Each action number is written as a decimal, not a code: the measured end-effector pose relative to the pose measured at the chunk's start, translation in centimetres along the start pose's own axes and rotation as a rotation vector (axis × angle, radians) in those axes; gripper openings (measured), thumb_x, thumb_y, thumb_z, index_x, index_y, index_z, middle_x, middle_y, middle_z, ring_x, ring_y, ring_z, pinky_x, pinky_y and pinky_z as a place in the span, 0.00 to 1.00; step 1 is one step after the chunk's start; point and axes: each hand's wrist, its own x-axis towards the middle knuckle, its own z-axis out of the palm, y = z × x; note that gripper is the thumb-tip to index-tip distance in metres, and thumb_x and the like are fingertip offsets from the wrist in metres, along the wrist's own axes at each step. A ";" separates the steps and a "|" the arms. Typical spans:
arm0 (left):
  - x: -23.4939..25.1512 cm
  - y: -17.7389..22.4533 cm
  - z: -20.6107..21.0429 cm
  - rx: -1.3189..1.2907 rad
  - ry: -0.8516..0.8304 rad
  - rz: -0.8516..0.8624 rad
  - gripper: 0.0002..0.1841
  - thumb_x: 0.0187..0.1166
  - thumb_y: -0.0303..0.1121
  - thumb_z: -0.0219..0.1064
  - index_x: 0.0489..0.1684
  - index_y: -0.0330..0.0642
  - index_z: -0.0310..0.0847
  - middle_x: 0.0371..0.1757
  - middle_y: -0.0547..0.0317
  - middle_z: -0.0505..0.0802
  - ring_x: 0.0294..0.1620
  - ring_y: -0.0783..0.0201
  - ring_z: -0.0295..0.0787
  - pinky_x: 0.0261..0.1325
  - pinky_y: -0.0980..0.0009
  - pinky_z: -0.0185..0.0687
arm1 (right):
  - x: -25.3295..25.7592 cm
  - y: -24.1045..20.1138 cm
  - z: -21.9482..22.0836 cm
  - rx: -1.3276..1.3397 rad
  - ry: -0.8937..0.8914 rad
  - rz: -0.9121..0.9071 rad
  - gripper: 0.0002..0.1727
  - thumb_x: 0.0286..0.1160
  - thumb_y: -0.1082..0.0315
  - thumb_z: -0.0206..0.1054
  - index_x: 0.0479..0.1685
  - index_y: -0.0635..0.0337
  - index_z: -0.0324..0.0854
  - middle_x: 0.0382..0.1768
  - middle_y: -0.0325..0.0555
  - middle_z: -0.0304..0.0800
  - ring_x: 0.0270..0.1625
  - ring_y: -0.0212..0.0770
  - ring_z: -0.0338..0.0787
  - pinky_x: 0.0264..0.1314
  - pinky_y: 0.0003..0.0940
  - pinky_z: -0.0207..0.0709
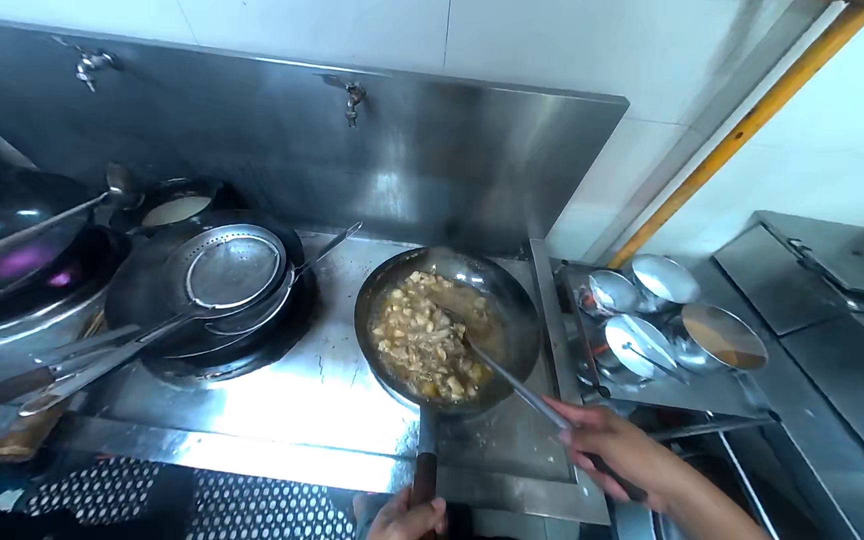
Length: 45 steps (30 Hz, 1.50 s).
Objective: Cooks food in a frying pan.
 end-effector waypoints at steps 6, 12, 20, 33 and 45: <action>1.4 -0.9 -0.8 -0.011 0.041 0.020 0.06 0.88 0.28 0.58 0.54 0.37 0.73 0.32 0.56 0.86 0.17 0.71 0.79 0.17 0.78 0.77 | -4.3 -2.1 -1.2 -0.394 0.232 -0.068 0.35 0.84 0.60 0.64 0.92 0.35 0.63 0.27 0.44 0.83 0.15 0.39 0.76 0.17 0.36 0.75; 1.6 -0.7 -0.8 0.003 0.024 0.023 0.06 0.87 0.27 0.58 0.54 0.36 0.73 0.32 0.55 0.86 0.17 0.70 0.79 0.18 0.77 0.77 | 1.1 -0.9 -4.4 -0.455 0.472 -0.173 0.34 0.86 0.62 0.62 0.93 0.37 0.62 0.30 0.48 0.85 0.17 0.40 0.78 0.21 0.40 0.78; 1.4 -1.1 -0.9 -0.030 0.030 0.043 0.06 0.87 0.26 0.59 0.54 0.35 0.73 0.32 0.54 0.87 0.16 0.69 0.79 0.17 0.77 0.78 | 3.9 1.6 -1.2 0.098 0.387 0.048 0.31 0.91 0.63 0.57 0.93 0.42 0.61 0.27 0.44 0.78 0.14 0.36 0.74 0.13 0.30 0.71; 1.7 -0.9 -1.0 0.045 0.020 0.032 0.06 0.87 0.27 0.58 0.54 0.36 0.73 0.33 0.55 0.86 0.17 0.70 0.78 0.18 0.77 0.78 | 3.4 5.4 6.0 1.131 -0.310 0.139 0.14 0.90 0.55 0.52 0.65 0.46 0.73 0.23 0.36 0.77 0.10 0.24 0.71 0.10 0.15 0.68; 1.3 -0.8 -1.0 0.010 0.044 0.043 0.06 0.88 0.27 0.56 0.53 0.35 0.75 0.32 0.54 0.87 0.17 0.70 0.79 0.18 0.77 0.78 | 5.2 7.0 6.3 1.151 -0.280 -0.183 0.23 0.85 0.58 0.57 0.78 0.41 0.67 0.21 0.37 0.76 0.11 0.27 0.74 0.10 0.19 0.71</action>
